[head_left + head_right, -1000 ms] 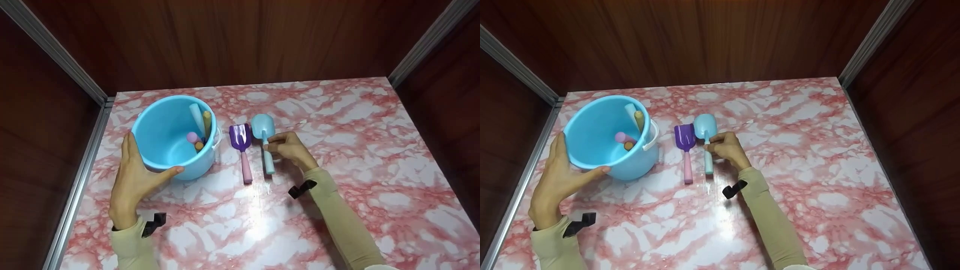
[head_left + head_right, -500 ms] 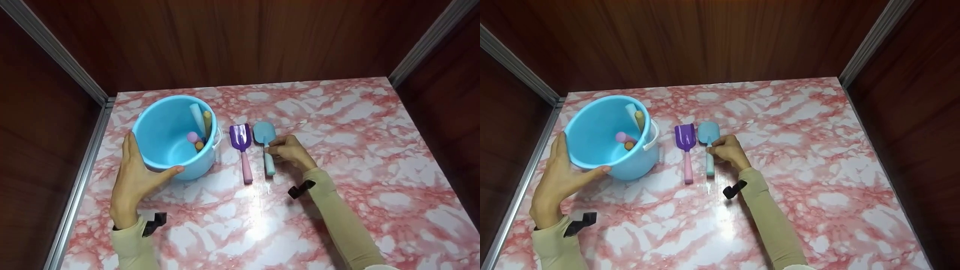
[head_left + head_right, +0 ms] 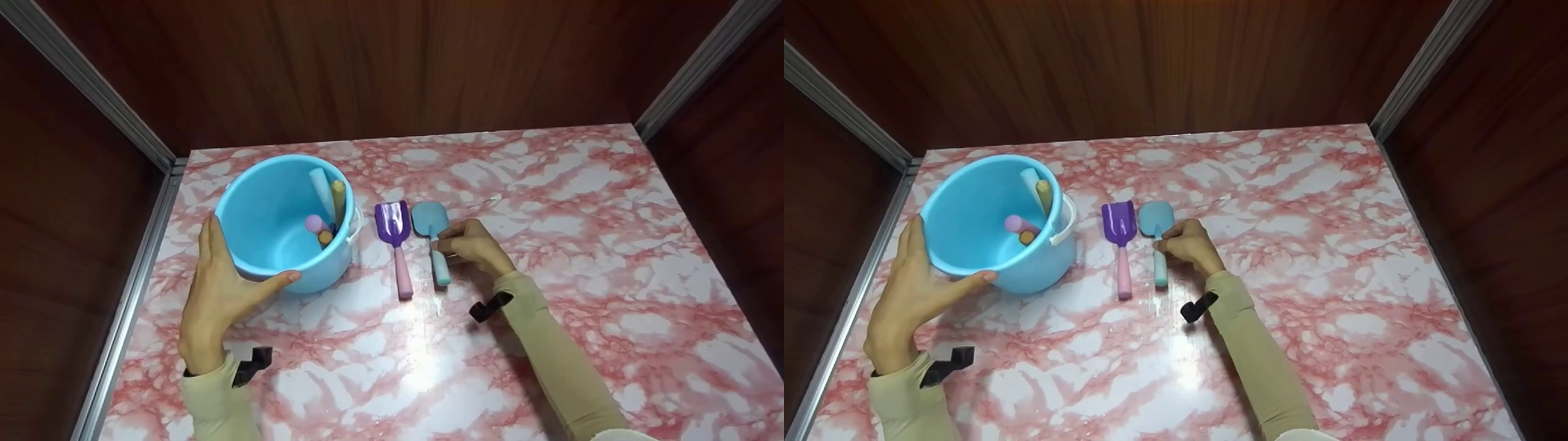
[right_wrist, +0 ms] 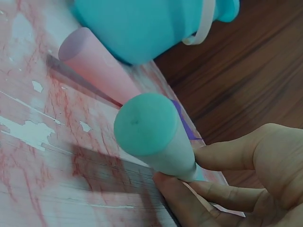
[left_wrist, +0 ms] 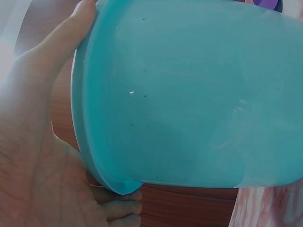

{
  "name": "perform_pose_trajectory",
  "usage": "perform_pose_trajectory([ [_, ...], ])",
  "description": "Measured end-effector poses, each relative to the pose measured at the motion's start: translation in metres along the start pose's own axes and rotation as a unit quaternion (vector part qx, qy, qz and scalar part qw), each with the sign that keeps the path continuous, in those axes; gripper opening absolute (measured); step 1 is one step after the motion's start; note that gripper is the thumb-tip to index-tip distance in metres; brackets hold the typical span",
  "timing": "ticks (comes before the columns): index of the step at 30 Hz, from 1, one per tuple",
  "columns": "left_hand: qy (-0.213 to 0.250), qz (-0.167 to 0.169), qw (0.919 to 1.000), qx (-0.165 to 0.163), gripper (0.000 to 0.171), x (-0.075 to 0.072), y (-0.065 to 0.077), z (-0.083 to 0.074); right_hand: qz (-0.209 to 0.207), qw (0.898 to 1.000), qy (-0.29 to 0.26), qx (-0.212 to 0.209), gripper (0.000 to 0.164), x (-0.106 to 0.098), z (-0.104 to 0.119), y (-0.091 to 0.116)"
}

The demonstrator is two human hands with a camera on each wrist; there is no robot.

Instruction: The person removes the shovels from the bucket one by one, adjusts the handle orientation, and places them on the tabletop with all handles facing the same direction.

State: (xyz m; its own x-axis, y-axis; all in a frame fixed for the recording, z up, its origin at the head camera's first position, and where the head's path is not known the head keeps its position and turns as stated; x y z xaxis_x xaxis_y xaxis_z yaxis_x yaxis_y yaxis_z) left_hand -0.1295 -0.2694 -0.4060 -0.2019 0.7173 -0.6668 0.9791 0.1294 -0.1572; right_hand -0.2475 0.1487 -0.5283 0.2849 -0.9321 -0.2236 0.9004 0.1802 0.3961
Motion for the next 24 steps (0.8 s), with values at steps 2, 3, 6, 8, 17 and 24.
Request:
perform_pose_trajectory([
  [2, 0.001, -0.003, 1.0000, 0.003, 0.145, 0.000, 0.000, -0.001, 0.001, 1.000, 0.005, -0.002, 0.038, 0.000, 0.000, 0.000],
  [3, 0.002, -0.004, 1.0000, 0.006, 0.145, 0.000, 0.000, -0.001, 0.000, 1.000, 0.008, -0.004, 0.037, 0.000, 0.000, 0.001],
  [6, 0.007, -0.003, 0.9999, 0.008, 0.146, 0.000, 0.000, -0.002, -0.002, 1.000, 0.030, -0.007, 0.037, 0.001, 0.003, 0.002],
  [8, 0.005, -0.002, 1.0000, 0.007, 0.146, 0.000, 0.000, -0.001, -0.004, 0.999, 0.046, -0.008, 0.037, 0.002, 0.005, 0.002],
  [17, -0.006, 0.010, 0.9999, -0.010, 0.148, 0.000, 0.000, 0.000, -0.020, 0.993, 0.114, -0.023, 0.031, 0.003, 0.012, 0.002],
  [24, -0.003, 0.013, 0.9998, -0.013, 0.147, 0.001, 0.001, 0.001, -0.030, 0.990, 0.134, -0.034, 0.025, 0.005, 0.014, 0.002],
])
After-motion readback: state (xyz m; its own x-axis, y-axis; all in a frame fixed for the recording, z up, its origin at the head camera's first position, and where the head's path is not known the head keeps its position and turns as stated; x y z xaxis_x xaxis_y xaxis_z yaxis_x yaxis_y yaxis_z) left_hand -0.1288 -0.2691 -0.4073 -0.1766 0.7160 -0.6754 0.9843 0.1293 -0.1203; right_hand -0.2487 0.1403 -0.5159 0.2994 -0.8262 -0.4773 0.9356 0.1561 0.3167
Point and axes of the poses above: each hand's wrist, its own y-axis away from the middle knuckle, its own x-axis out of the palm, z = x × y, the point moved 5 cm from there along -y, towards the middle knuckle, and after that the axes turned 4 degrees about -x, right-handed, at the moved point
